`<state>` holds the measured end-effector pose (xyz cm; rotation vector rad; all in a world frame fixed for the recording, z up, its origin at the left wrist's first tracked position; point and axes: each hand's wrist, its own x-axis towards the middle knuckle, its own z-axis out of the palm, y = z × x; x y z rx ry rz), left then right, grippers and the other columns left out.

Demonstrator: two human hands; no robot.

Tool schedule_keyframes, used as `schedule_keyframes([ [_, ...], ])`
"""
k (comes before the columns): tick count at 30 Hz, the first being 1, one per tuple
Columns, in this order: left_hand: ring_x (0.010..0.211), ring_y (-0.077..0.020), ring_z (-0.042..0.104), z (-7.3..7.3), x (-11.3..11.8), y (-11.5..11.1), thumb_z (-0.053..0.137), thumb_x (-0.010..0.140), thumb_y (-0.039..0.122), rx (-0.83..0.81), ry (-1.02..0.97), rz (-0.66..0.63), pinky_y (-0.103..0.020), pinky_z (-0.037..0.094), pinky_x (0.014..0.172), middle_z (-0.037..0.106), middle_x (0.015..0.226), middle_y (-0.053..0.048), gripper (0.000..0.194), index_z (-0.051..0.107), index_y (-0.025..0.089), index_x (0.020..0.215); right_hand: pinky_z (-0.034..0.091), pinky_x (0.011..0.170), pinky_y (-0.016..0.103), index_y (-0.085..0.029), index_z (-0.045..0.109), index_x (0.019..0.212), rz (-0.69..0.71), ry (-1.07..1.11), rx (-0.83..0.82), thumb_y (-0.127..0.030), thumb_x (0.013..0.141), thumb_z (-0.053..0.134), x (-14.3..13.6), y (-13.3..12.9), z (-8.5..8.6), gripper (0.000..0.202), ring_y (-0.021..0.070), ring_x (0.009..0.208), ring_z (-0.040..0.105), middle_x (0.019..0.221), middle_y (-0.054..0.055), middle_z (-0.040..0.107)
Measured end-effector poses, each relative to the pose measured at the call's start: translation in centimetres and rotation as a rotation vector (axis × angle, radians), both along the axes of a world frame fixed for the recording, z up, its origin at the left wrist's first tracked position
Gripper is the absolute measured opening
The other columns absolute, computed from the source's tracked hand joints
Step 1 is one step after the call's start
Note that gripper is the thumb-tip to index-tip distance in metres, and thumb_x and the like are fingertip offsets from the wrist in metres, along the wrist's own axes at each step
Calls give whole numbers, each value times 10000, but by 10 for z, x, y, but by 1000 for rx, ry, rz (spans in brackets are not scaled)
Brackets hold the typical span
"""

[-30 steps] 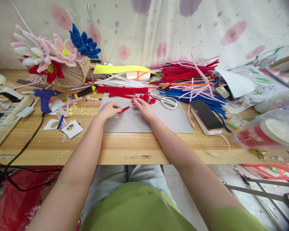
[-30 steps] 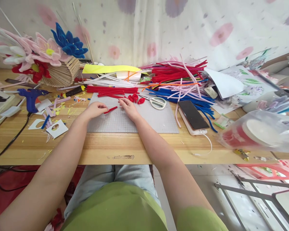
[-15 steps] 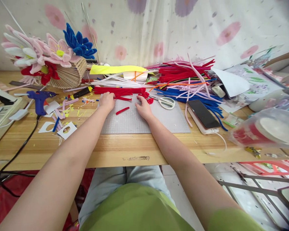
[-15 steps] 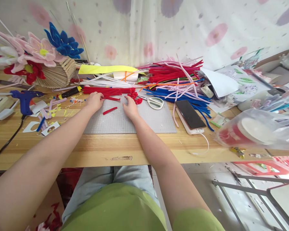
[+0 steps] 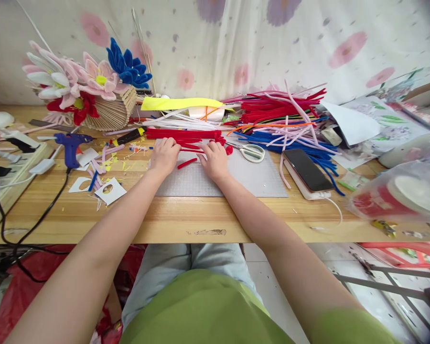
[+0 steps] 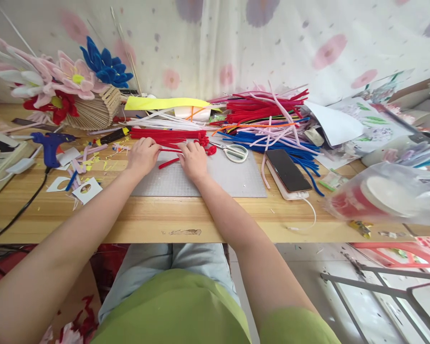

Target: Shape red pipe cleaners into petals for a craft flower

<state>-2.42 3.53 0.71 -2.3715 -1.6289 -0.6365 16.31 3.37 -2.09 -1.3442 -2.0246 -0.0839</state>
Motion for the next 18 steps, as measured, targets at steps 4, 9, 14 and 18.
schedule_keyframes([
  [4, 897, -220, 530, 1, 12, -13, 458, 856, 238, 52, -122, 19, -339, 398, 757, 580, 944, -90, 203, 654, 191, 876, 362, 786, 369, -170, 676, 859, -7, -23, 28, -337, 908, 423, 2, 3, -2, 307, 235, 859, 470, 827, 103, 588],
  [9, 793, -155, 557, -1, 26, -19, 523, 824, 228, 27, -406, 16, -284, 418, 712, 584, 941, -61, 149, 653, 190, 885, 372, 789, 341, -176, 655, 866, 144, 16, 26, -360, 910, 425, 6, 6, -2, 298, 217, 856, 491, 850, 92, 612],
  [14, 588, -91, 518, -13, 39, -17, 566, 784, 274, -298, -882, -24, -235, 431, 602, 611, 744, -13, 142, 636, 158, 826, 388, 735, 293, -165, 618, 784, 167, 415, -195, -344, 871, 484, 6, 10, -3, 240, 166, 771, 513, 780, 48, 604],
  [18, 486, -77, 500, -22, 43, -21, 636, 720, 309, -678, -1109, -101, -208, 415, 504, 576, 566, 16, 179, 612, 139, 771, 376, 646, 250, -163, 572, 696, 278, 876, -430, -423, 800, 544, 5, 13, -4, 282, 107, 635, 467, 661, -7, 540],
])
